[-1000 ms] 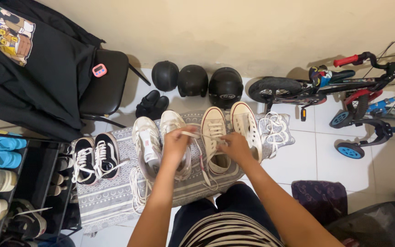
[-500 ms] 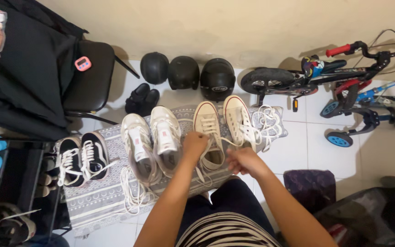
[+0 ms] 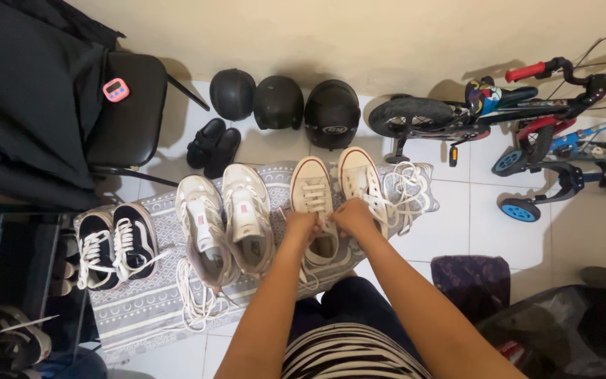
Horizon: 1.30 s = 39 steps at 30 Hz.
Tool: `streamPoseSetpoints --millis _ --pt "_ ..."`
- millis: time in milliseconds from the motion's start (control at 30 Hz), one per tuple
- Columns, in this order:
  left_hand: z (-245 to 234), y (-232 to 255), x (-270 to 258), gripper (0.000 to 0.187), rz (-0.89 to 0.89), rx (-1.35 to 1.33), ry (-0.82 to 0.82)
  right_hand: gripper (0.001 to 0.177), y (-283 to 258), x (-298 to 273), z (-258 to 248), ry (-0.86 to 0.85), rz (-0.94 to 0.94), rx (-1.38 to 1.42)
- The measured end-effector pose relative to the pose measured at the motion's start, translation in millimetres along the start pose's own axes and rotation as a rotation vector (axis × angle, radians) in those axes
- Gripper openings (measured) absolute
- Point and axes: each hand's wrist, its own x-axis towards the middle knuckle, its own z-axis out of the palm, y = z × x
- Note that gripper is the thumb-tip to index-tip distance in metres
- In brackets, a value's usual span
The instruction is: The person removes the laces from a pair of white canvas shoes and then re-laces them by threading the laces through the eyelets and tying a knot. The task is performed by hand on a small table in a cluttered indoor space.
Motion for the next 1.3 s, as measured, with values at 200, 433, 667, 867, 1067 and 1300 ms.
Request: streamPoseSetpoints --millis 200,433,667,867,1067,1300 --pt "-14 13 -17 0.023 -0.271 -0.094 -0.170 0.023 9 8 6 -0.023 0.028 0.045" --pt "-13 13 -30 0.023 -0.277 -0.144 -0.213 0.023 3 -3 -1 -0.020 -0.011 0.019" --pt "-15 -10 -18 0.027 -0.327 -0.509 -0.350 0.018 -2 -13 6 0.160 -0.268 -0.112" --pt "-2 -4 -29 0.024 -0.076 0.100 -0.082 0.016 3 -21 -2 0.200 -0.351 -0.149" --pt "-7 18 -108 0.032 0.941 1.098 0.310 0.015 4 -25 -33 -0.034 -0.111 -0.127" --pt "-20 19 -125 0.023 0.869 1.083 0.309 0.021 -1 -22 -52 -0.091 -0.292 -0.083"
